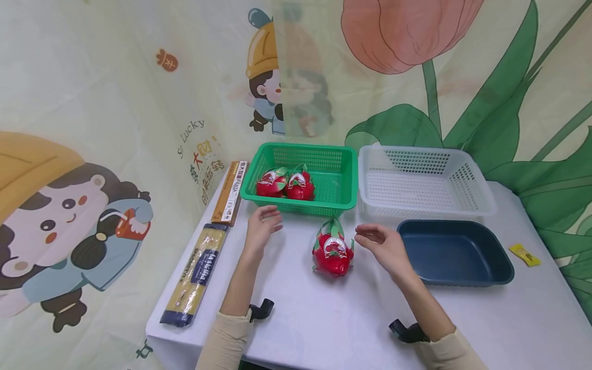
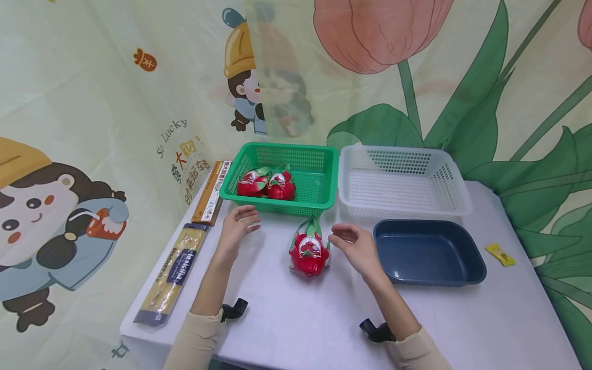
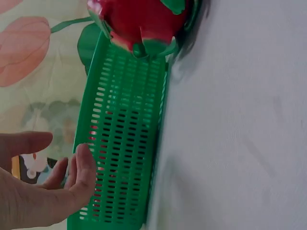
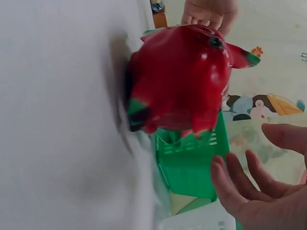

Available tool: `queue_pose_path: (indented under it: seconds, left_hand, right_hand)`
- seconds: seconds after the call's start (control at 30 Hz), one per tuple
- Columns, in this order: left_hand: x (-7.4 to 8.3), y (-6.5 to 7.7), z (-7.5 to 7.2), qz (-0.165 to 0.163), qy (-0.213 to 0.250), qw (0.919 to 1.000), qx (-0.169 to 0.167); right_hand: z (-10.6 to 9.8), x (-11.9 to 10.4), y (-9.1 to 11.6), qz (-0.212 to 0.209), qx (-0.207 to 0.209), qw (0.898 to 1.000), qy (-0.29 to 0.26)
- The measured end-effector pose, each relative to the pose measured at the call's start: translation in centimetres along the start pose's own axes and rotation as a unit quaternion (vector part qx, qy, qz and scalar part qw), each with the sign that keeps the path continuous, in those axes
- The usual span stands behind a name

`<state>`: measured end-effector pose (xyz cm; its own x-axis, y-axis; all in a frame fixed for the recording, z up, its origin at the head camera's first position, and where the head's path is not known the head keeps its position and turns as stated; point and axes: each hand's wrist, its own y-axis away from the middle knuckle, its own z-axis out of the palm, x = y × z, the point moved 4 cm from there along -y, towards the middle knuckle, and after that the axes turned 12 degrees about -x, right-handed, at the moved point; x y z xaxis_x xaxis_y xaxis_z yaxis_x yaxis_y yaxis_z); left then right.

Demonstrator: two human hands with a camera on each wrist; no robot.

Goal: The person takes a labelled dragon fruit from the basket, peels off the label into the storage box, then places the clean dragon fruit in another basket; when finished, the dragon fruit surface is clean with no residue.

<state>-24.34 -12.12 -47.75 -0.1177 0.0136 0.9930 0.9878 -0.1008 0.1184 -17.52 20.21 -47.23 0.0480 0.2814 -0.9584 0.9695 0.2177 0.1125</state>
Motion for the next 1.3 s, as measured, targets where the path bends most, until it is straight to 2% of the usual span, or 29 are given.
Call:
queue_pose_path:
  seconds: [0.1, 0.2, 0.3, 0.43, 0.6, 0.7, 0.83, 1.07, 1.3]
  left_hand:
    - [-0.2, -0.1, 1.8, -0.003, -0.030, 0.9978, -0.059]
    - [-0.6, -0.3, 3.5, -0.012, -0.051, 0.9920, -0.115]
    - [-1.2, -0.5, 5.0, -0.019, -0.050, 0.9852, -0.163]
    - [-1.8, -0.9, 6.5, -0.028, -0.036, 0.9788, -0.200]
    - [-2.4, -1.5, 7.9, -0.039, -0.058, 0.9708, -0.230]
    - [-2.7, -1.8, 8.5, -0.046, -0.067, 0.9683, -0.236]
    - [-2.6, -1.9, 8.7, -0.052, -0.066, 0.9697, -0.230]
    - [-2.7, -1.9, 8.9, -0.061, -0.004, 0.9749, -0.214]
    - [-3.1, -1.6, 8.7, -0.068, 0.018, 0.9814, -0.179]
  right_hand:
    - [-0.3, -0.5, -0.3, -0.017, -0.021, 0.999, -0.023]
    - [-0.3, -1.0, -0.7, -0.032, -0.059, 0.996, -0.053]
    - [-0.3, -1.2, -1.1, -0.026, -0.096, 0.993, -0.066]
    - [-0.3, -1.3, -1.5, 0.001, -0.131, 0.990, -0.053]
    - [-0.2, -1.3, -1.9, 0.013, -0.163, 0.986, -0.039]
    - [-0.3, -1.3, -2.0, 0.019, -0.173, 0.984, -0.031]
    - [-0.3, -0.9, -2.2, 0.035, -0.175, 0.984, -0.022]
    - [0.1, -0.7, -2.4, 0.036, -0.164, 0.986, -0.012]
    - [0.7, -0.9, -2.5, 0.041, -0.146, 0.988, 0.001]
